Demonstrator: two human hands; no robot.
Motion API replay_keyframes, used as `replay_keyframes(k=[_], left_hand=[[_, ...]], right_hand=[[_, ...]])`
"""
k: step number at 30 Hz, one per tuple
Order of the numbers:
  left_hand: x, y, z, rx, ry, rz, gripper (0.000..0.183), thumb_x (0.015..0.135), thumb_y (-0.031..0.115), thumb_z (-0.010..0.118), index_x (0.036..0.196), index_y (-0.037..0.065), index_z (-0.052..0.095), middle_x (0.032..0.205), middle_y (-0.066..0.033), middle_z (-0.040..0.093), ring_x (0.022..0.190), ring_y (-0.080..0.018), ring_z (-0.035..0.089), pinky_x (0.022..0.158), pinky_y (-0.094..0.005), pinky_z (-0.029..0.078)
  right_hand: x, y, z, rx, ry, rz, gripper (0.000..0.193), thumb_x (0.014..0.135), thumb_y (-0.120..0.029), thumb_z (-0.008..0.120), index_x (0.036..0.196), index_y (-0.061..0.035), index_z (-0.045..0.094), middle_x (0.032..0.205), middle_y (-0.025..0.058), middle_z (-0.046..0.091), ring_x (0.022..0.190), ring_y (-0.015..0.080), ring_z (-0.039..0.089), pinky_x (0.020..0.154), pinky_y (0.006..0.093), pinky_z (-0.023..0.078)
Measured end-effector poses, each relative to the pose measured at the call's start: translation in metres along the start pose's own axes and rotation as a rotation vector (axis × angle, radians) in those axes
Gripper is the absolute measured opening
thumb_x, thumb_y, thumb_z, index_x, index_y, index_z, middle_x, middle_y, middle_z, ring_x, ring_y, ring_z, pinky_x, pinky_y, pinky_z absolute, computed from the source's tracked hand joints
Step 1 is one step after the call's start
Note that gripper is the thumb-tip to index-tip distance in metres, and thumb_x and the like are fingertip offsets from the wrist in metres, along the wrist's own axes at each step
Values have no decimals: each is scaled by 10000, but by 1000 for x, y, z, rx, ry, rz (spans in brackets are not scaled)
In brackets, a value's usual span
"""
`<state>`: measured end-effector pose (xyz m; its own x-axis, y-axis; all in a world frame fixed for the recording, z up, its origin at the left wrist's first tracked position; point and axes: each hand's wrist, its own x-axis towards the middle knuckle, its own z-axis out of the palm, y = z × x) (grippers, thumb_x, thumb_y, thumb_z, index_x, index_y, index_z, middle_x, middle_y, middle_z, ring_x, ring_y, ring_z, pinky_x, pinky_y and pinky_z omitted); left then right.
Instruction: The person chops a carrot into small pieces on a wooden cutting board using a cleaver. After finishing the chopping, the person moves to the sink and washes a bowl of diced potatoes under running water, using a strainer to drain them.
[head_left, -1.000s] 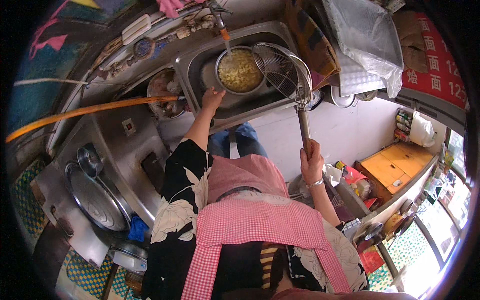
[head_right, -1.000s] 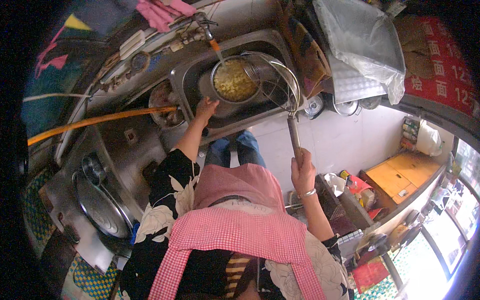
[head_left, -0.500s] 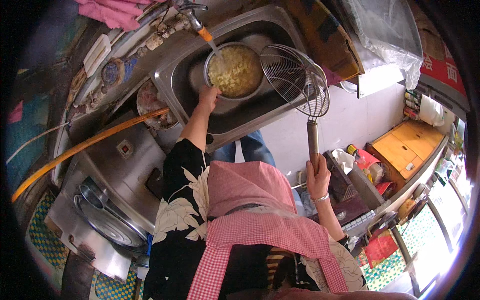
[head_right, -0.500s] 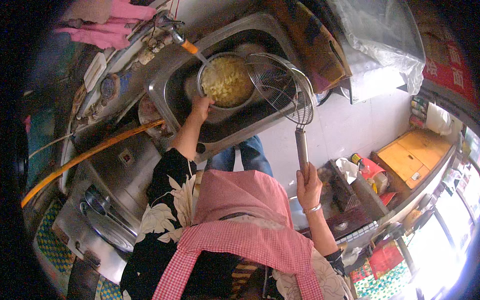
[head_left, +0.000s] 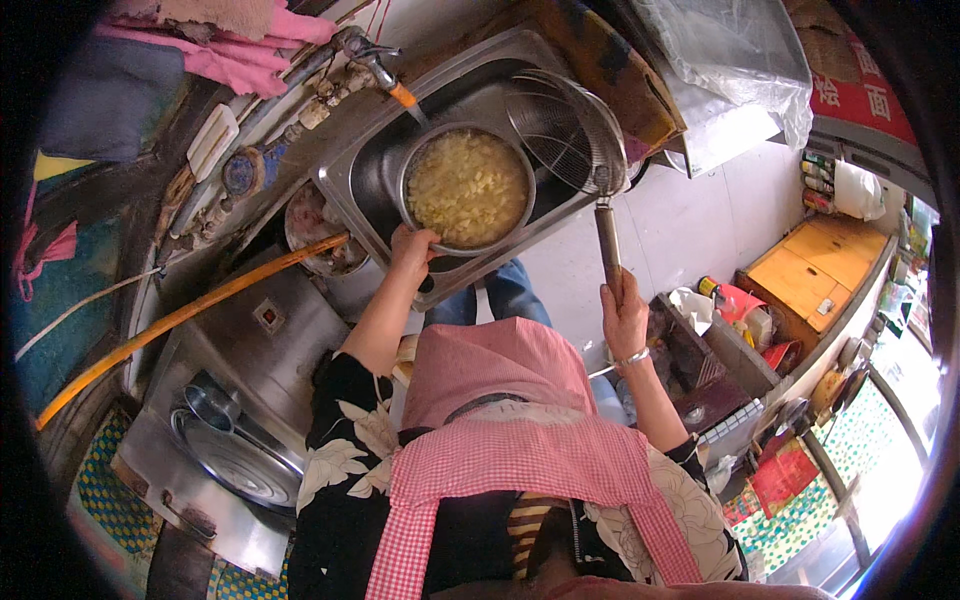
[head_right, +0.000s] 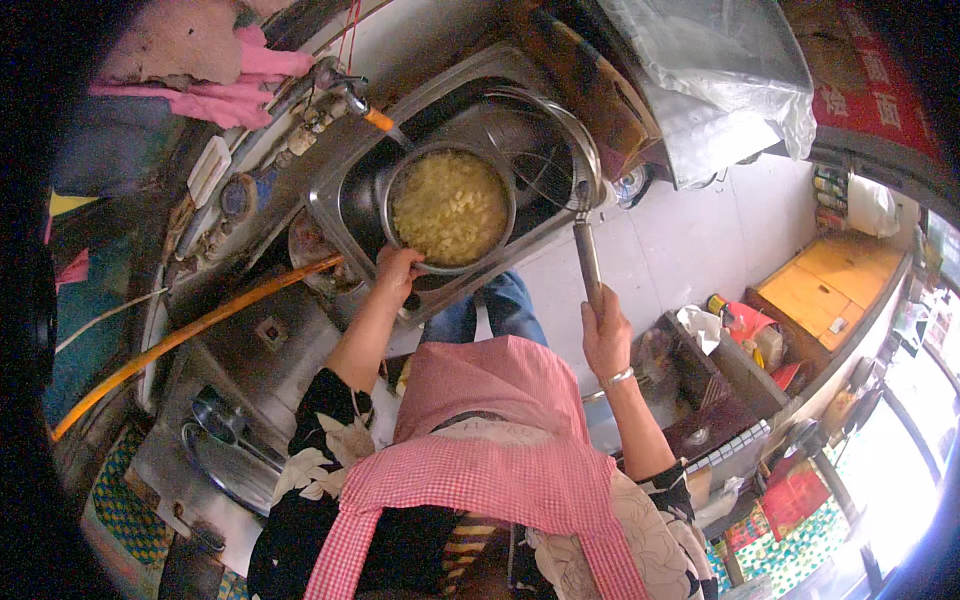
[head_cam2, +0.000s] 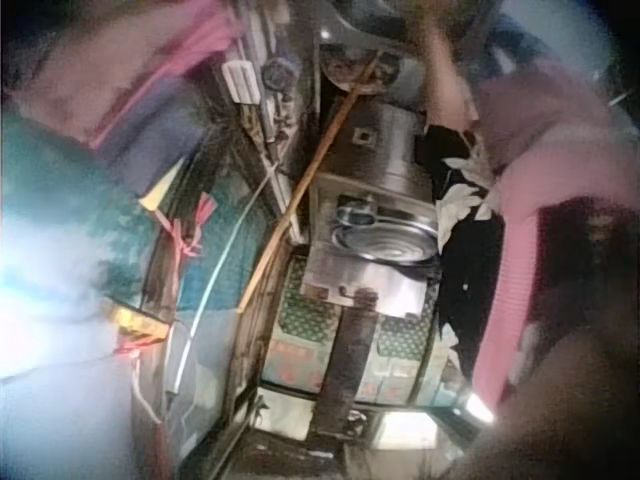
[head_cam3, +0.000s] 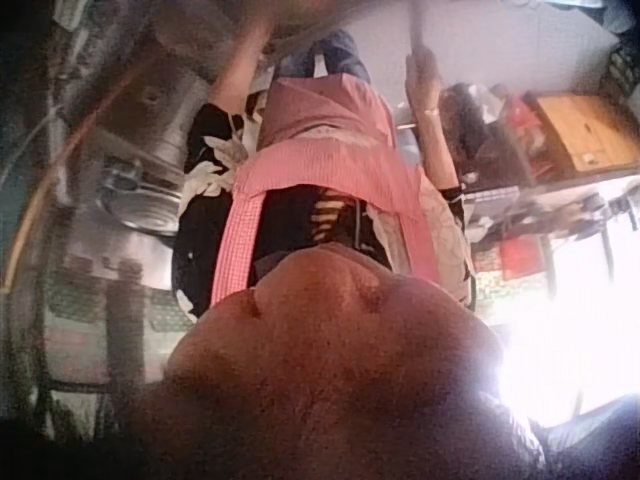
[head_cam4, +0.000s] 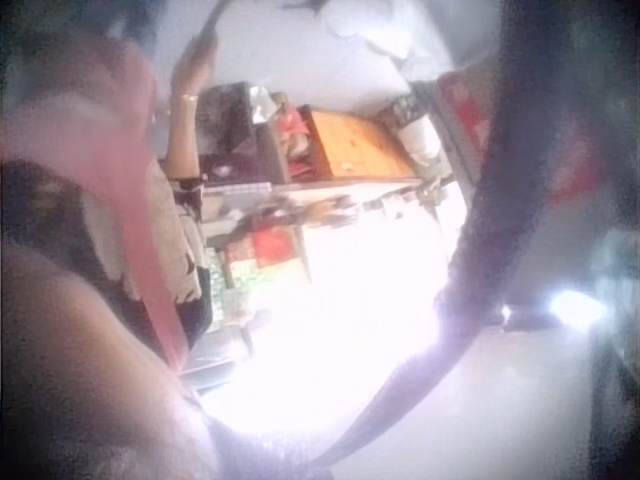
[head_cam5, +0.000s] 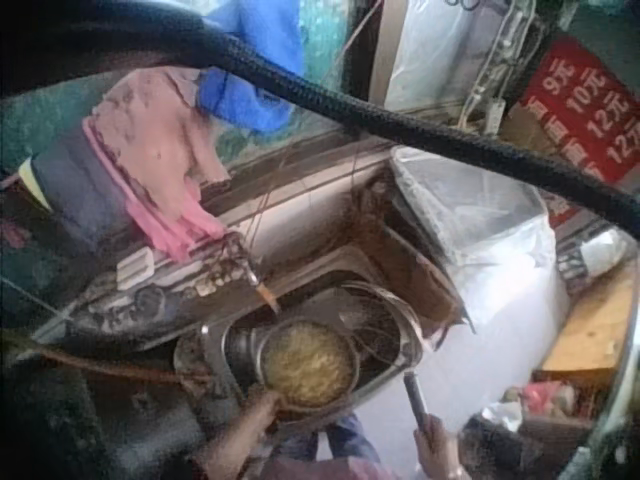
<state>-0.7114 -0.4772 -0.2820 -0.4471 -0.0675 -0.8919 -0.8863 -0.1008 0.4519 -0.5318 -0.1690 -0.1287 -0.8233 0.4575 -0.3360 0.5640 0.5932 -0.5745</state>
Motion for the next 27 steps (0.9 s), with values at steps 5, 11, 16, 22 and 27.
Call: replay_keyframes(k=[5, 11, 16, 22, 27], left_hand=[[-26, 6, -35, -56, -43, 50, 319, 848, -72, 630, 1136, -15, 506, 962, -124, 581, 742, -235, 646, 643, -426, 640], [-45, 5, -69, -159, 108, 114, 389, 854, -80, 618, 1214, -6, 488, 1046, -142, 606, 812, -246, 672, 634, -389, 621], [-57, 16, -80, -218, 138, 126, 480, 845, -93, 595, 1301, -9, 470, 1223, -179, 589, 933, -274, 681, 752, -402, 651], [-62, 25, -83, -176, 272, 225, 589, 832, -72, 590, 1393, 45, 454, 1291, -149, 565, 1060, -302, 632, 812, -479, 615], [-74, 35, -80, -178, 329, 280, 649, 845, -49, 589, 1464, 58, 424, 1376, -136, 522, 1180, -319, 577, 856, -521, 552]], right_hand=[[11, -5, 23, 157, -190, 173, 344, 990, -153, 650, 1313, -77, 558, 886, 239, 697, 808, 428, 705, 710, 462, 549], [7, -27, 54, 414, -532, 354, 239, 1023, -225, 617, 1183, -50, 585, 748, 50, 653, 598, 136, 632, 487, 329, 532], [-6, -47, 72, 572, -664, 411, 228, 1039, -227, 595, 1178, -47, 585, 739, 42, 627, 561, 124, 591, 468, 314, 509], [-9, -54, 90, 566, -707, 308, 203, 1038, -227, 604, 1120, -43, 578, 739, 40, 622, 597, 146, 602, 517, 328, 502], [-8, -54, 98, 479, -710, 214, 195, 1032, -242, 619, 1024, -55, 564, 713, 41, 613, 594, 163, 601, 530, 345, 500]])
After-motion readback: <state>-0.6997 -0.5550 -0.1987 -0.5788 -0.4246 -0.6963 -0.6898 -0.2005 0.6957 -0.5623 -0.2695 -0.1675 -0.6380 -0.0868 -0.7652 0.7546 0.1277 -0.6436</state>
